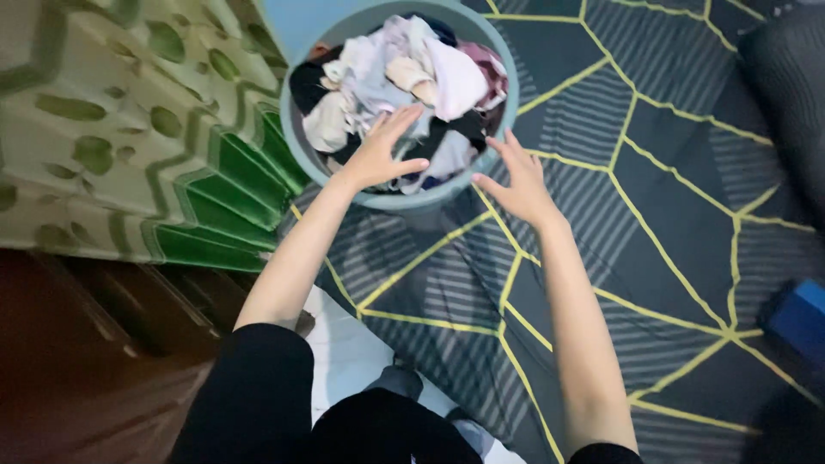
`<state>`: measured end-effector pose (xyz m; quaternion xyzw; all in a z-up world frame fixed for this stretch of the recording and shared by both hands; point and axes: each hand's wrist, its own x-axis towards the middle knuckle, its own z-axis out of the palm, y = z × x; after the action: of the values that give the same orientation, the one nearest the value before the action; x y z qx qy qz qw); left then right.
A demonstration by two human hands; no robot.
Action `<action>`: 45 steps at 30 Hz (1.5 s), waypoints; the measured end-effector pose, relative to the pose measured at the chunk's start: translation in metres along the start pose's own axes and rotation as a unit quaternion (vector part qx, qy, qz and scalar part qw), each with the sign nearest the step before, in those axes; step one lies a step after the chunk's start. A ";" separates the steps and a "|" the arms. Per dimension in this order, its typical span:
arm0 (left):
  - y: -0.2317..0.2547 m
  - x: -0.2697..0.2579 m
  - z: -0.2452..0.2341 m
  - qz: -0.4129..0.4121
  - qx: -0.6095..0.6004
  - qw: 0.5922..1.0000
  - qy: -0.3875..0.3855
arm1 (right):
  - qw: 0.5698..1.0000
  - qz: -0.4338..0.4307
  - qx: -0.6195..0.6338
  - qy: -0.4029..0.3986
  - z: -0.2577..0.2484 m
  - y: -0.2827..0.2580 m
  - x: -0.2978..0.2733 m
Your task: The person is folding various pieces of laundry, including a blue shirt, green pants, and white underwear, and then placing them into a closet.
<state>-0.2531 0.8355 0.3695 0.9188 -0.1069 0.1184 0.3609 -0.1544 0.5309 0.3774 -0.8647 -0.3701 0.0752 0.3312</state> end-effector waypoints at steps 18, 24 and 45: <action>-0.073 -0.012 -0.026 -0.039 -0.011 0.999 -0.037 | 0.996 0.026 -0.059 0.063 0.098 0.058 0.115; -0.073 0.003 -0.020 -0.025 -0.030 0.999 -0.022 | 0.928 0.005 0.227 0.295 -0.025 0.048 0.142; 0.286 0.112 0.073 0.197 -0.450 0.853 -0.174 | 0.995 -0.014 0.045 0.090 -0.295 -0.145 -0.156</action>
<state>-0.2172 0.5684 0.5331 0.6208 -0.3887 -0.0356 0.6799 -0.2412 0.3441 0.6778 -0.8472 -0.3470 0.0093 0.4022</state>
